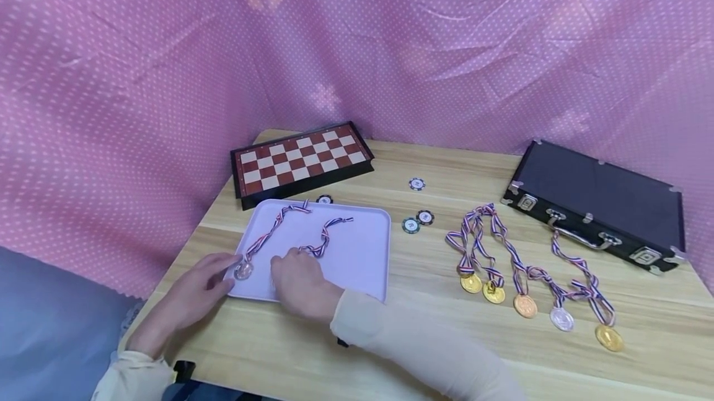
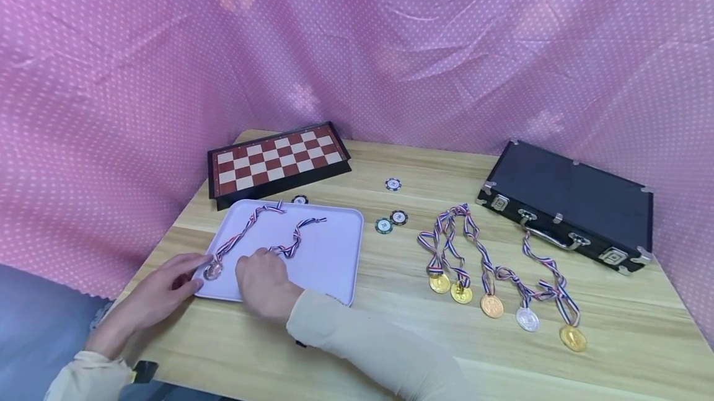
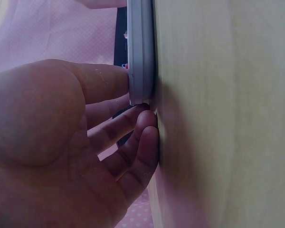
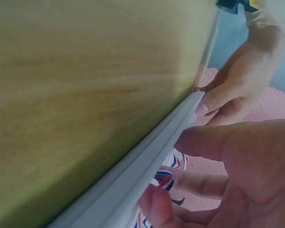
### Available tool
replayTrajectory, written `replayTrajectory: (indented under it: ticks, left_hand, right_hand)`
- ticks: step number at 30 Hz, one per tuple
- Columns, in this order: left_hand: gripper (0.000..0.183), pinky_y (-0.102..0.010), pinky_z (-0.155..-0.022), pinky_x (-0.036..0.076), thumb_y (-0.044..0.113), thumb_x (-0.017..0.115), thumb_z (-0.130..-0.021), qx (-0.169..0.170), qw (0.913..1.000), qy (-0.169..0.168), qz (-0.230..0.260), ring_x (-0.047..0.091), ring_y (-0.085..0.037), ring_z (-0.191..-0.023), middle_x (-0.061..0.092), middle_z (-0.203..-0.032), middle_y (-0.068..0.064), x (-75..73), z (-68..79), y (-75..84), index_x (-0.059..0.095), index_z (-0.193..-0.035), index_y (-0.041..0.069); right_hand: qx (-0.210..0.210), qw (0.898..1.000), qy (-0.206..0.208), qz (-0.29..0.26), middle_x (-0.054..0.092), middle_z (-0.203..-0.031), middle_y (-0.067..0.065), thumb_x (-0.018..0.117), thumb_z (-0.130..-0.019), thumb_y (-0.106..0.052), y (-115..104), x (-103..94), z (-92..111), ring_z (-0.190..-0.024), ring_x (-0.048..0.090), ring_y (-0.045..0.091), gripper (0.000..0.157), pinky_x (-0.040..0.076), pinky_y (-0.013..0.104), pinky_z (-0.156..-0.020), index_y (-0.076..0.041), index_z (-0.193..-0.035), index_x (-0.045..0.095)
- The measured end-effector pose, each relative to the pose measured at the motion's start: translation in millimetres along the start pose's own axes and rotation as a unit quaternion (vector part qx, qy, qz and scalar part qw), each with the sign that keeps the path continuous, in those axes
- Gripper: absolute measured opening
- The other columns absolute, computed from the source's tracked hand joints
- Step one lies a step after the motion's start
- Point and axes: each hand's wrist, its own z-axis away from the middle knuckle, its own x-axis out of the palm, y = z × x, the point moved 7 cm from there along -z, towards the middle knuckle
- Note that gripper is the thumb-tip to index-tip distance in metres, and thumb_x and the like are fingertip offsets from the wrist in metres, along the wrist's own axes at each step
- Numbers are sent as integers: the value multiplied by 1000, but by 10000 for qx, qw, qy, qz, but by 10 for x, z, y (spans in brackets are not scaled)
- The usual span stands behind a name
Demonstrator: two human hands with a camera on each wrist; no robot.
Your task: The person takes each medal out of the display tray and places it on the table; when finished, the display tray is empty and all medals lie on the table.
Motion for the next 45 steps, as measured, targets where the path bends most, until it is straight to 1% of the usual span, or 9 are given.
replayTrajectory:
  ticks: [5,12,19,23,27,33,36,41,45]
  left_hand:
    - [50,-61,-103,43,18,60,-95,37,10000,-5,39,51,-38,-126,48,-144,-15,0,3,-11,49,-144,14]
    - [51,-63,-105,39,18,61,-94,49,9999,-13,128,47,-41,-130,47,-145,-15,24,-4,-29,48,-144,15]
    - [51,-64,-106,37,19,60,-95,59,9999,-29,101,46,-41,-132,47,-145,-14,63,-33,-31,48,-144,17]
    - [50,-62,-104,40,19,60,-95,76,9999,2,119,49,-39,-129,49,-143,-14,71,-32,-26,49,-144,16]
    - [50,-61,-102,43,18,60,-94,136,9998,65,120,53,-37,-125,50,-142,-12,54,-14,-10,50,-143,15]
    - [50,-63,-102,42,18,60,-94,210,9997,54,69,51,-39,-126,50,-143,-14,-3,17,14,50,-143,15]
    - [50,-64,-103,41,18,60,-94,197,9998,25,39,50,-41,-128,49,-143,-14,-25,22,9,49,-143,15]
    - [51,-64,-103,40,19,60,-94,174,9998,3,22,49,-42,-129,48,-143,-15,-27,5,7,49,-144,15]
    - [51,-65,-104,39,19,60,-94,155,9999,14,26,47,-43,-130,48,-144,-16,-29,7,-2,48,-144,15]
  right_hand:
    - [-27,9997,-33,-226,67,-87,7,63,-90,-20,-4,7,1,-79,63,17,15,57,27,-64,-10,-100,67]
    - [245,9986,-338,-318,64,-96,10,64,-90,-33,-15,50,16,-87,62,19,29,58,26,-68,-8,-105,65]
    - [195,9982,-411,-384,63,-92,9,62,-90,-20,21,78,16,-83,61,18,20,57,26,-66,-8,-106,63]
    - [152,9951,-580,-791,62,-94,8,66,-84,-21,93,90,12,-86,59,17,28,57,28,-73,-8,-109,60]
    - [32,9851,-696,-1569,57,-93,3,71,-80,-22,240,15,57,-85,54,13,33,54,25,-75,-12,-108,57]
    - [33,9487,-944,-3016,58,-93,-6,72,-80,-23,682,-357,234,-85,55,9,28,50,21,-71,-19,-104,57]
    - [0,9318,-724,-3555,64,-95,-4,72,-81,-18,1025,-643,262,-86,60,10,28,54,20,-73,-15,-106,58]
    - [358,9278,-42,-3713,70,-97,5,69,-85,-13,1779,-1175,327,-85,66,15,26,57,25,-70,-7,-108,60]
    - [1072,9399,441,-3211,69,-98,10,68,-85,-16,2374,-1487,525,-76,62,17,31,52,26,-61,-4,-113,59]
